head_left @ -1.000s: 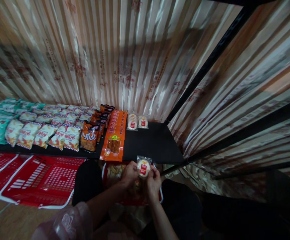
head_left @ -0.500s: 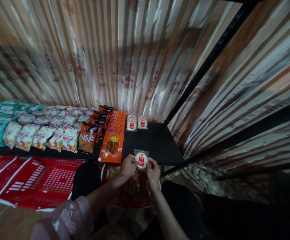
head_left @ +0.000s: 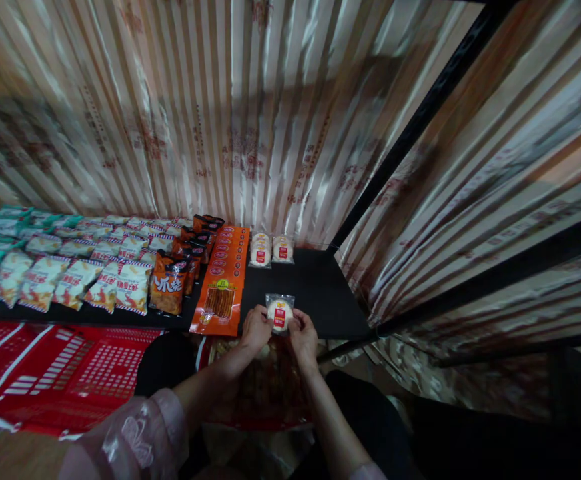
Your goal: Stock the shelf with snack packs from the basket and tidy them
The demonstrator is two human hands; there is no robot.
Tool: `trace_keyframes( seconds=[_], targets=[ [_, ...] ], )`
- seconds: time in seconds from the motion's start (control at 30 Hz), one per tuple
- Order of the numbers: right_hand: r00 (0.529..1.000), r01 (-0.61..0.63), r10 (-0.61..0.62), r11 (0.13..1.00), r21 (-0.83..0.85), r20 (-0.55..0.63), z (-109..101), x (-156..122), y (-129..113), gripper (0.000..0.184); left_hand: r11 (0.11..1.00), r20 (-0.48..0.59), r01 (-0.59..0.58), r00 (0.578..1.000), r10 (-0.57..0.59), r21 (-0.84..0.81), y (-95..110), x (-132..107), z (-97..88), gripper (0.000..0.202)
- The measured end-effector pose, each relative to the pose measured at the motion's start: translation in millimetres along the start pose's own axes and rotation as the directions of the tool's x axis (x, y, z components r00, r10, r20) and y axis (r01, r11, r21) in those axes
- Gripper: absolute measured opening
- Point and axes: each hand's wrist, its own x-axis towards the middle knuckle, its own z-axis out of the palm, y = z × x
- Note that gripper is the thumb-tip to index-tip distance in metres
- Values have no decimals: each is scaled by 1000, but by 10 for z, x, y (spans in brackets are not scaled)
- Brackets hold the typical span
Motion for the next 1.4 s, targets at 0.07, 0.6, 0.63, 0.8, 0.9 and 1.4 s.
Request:
trace_keyframes(
  seconds=[0.07, 0.6, 0.63, 0.8, 0.9, 1.4],
  targets=[
    [1000, 14, -15, 1000, -24, -11, 4, 40, 5, 34, 1000, 6, 3, 1000, -3, 3, 19, 41, 16, 14],
    [997, 70, -73, 971, -228, -3, 66, 356, -81, 30, 988, 55, 31, 998, -39, 149, 248, 295, -53, 18],
    [998, 66, -69, 968, -241, -3, 69, 376, -87, 30, 987, 55, 31, 998, -40, 155, 259, 316, -45, 18],
    [997, 78, -76, 960, -270, 20, 63, 477, -105, 30, 981, 49, 34, 998, -44, 189, 323, 413, -2, 21],
    [997, 75, -68, 957, -281, 34, 62, 543, -101, 31, 978, 50, 33, 998, -44, 205, 363, 463, 24, 22],
    [997, 60, -47, 961, -269, 56, 93, 846, -33, 32, 978, 54, 32, 998, -44, 208, 452, 719, 93, 19]
  ],
)
